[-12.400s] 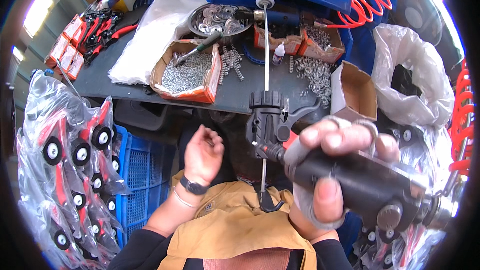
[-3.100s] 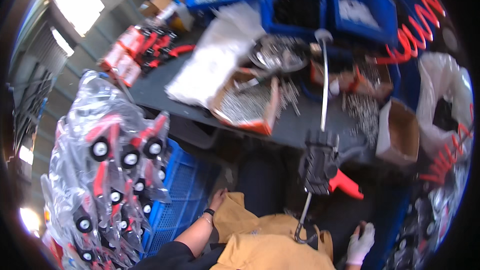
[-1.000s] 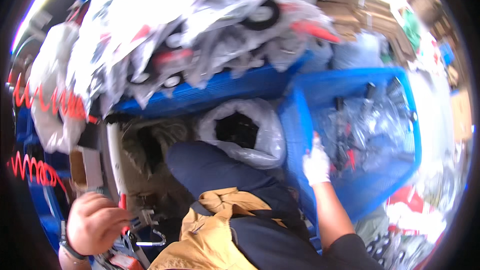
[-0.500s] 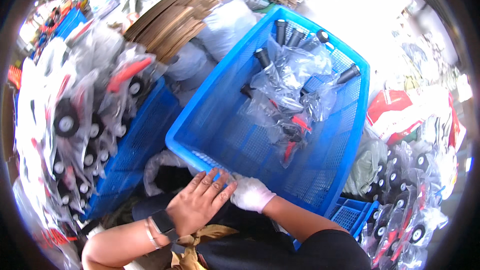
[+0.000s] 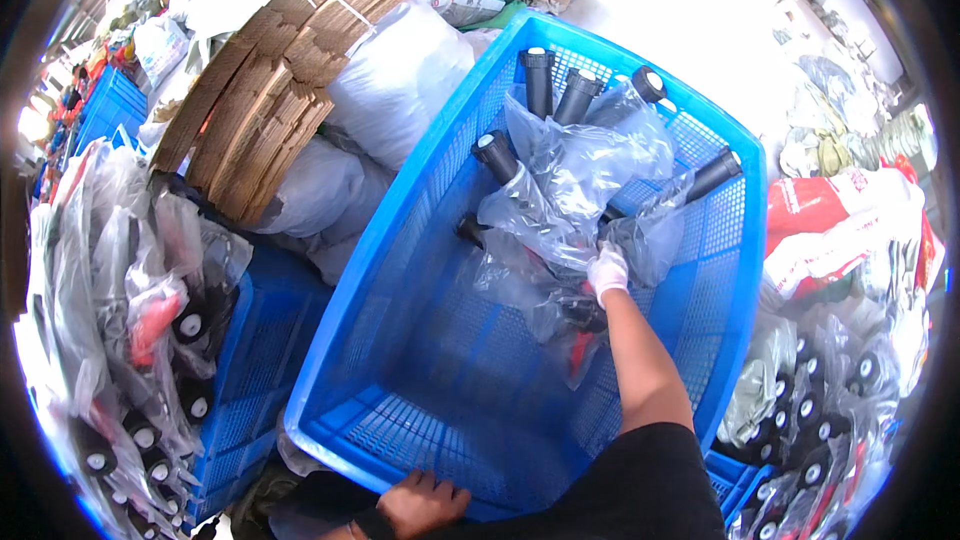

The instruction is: The person assembles mechanical components by hand, inserting springs into tube housings, then securing plastic fittings with fasteners and washers using pliers, a screwdriver, and a pneumatic drill.

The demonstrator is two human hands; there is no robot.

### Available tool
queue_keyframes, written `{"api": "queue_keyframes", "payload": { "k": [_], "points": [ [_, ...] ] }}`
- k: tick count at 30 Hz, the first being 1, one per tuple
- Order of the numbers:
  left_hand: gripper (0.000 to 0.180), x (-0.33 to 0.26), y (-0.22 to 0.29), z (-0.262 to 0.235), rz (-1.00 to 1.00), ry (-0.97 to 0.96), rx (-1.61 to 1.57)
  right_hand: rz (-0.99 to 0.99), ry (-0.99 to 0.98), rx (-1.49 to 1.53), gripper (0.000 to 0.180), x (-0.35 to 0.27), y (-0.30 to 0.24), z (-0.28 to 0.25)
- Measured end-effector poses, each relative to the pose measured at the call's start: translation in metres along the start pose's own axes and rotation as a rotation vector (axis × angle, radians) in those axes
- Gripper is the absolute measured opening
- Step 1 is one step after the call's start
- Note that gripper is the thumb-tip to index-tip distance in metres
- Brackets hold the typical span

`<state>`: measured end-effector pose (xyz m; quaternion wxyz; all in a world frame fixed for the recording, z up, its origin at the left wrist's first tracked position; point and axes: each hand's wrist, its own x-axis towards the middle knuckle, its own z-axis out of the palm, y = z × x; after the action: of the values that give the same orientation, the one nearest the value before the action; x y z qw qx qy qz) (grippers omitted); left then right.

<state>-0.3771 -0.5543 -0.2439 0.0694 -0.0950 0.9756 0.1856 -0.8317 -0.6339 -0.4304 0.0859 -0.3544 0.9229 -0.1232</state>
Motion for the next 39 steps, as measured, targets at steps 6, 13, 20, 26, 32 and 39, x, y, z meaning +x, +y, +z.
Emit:
{"api": "queue_keyframes", "payload": {
  "k": [6, 13, 20, 26, 32, 39],
  "points": [
    [0.026, -0.015, 0.003, 0.031, 0.008, 0.118, 0.206, 0.15, -0.044, 0.037, 0.036, 0.112, 0.022, 0.051],
    [0.023, -0.016, 0.005, 0.028, 0.003, 0.142, 0.285, -0.128, -0.09, -0.152, 0.034, 0.205, 0.111, 0.125],
    [0.031, -0.055, 0.021, 0.038, 0.028, -0.333, 0.067, 0.401, -0.308, 0.329, 0.034, 0.189, 0.086, 0.166],
    [0.046, -0.058, 0.023, 0.018, 0.058, -0.242, 0.096, 0.43, -0.341, 0.436, 0.034, 0.182, 0.079, 0.204],
    [0.046, -0.044, 0.011, -0.004, 0.165, -0.226, 0.171, 0.425, -0.339, 0.516, 0.034, 0.192, 0.1, 0.214],
    [0.041, -0.034, 0.003, -0.011, 0.216, -0.193, 0.392, 0.378, -0.319, 0.618, 0.034, 0.178, 0.066, 0.219]
  ]
}}
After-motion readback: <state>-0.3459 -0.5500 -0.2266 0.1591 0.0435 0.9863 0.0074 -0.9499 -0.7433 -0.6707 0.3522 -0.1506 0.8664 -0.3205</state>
